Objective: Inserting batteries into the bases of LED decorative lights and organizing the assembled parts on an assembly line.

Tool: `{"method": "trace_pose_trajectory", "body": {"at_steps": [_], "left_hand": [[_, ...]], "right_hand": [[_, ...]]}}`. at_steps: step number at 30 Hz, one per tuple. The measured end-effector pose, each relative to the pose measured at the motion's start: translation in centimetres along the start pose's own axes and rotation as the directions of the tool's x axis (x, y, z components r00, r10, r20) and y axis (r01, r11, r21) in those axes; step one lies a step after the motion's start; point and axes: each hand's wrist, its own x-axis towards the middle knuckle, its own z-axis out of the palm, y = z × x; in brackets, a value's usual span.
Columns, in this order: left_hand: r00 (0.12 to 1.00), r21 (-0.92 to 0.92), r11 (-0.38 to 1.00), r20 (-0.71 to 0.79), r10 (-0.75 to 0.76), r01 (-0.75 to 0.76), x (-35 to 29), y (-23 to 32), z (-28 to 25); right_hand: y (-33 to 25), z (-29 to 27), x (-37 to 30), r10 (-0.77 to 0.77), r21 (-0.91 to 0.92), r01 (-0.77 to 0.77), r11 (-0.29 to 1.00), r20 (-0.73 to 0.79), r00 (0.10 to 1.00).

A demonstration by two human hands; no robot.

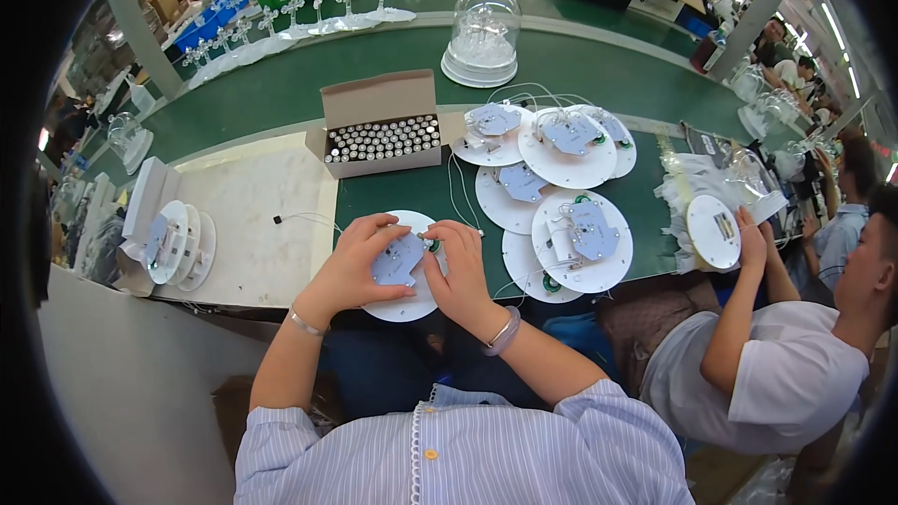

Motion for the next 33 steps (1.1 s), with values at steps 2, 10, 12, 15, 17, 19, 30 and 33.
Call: {"method": "trace_pose_trajectory", "body": {"at_steps": [2, 10, 12, 15, 17, 19, 30, 33], "left_hand": [[1.0, 0.001, 1.0, -0.006, 0.009, -0.009, -0.1, 0.2, -0.2], [0.983, 0.2, 0.973, -0.163, -0.086, 0.118, 0.0, -0.6, 1.0], [0.956, 0.23, 0.959, -0.277, -0.098, 0.165, -0.8, -0.1, 1.4], [0.899, 0.19, 0.963, -0.429, -0.092, 0.189, -1.9, -0.7, 2.3], [0.839, 0.129, 0.974, -0.537, -0.088, 0.185, -2.8, -1.5, 2.4], [0.812, 0.036, 0.985, -0.572, -0.116, 0.167, -3.1, -1.8, 2.3], [0.715, -0.136, 0.982, -0.673, -0.189, 0.132, -3.4, -1.8, 2.6], [0.701, -0.128, 0.983, -0.689, -0.184, 0.133, -3.7, -2.1, 2.7]], "right_hand": [[-0.3, -0.3, 0.5, 0.009, -0.003, -0.009, 1.0, -0.006, 1.0], [-0.1, -1.9, 8.8, 0.051, -0.157, -0.03, 0.987, 0.13, 0.99], [1.5, -1.8, 11.8, 0.085, -0.28, -0.037, 0.959, 0.163, 0.983], [3.9, -1.6, 14.6, 0.119, -0.455, -0.018, 0.89, 0.195, 0.974], [4.7, -0.5, 15.4, 0.158, -0.524, -0.005, 0.852, 0.248, 0.956], [4.9, 0.1, 16.4, 0.204, -0.588, 0.012, 0.809, 0.298, 0.933], [5.5, 0.6, 19.7, 0.404, -0.753, 0.169, 0.636, 0.512, 0.758], [4.6, 1.1, 19.4, 0.422, -0.762, 0.166, 0.626, 0.51, 0.749]]}}
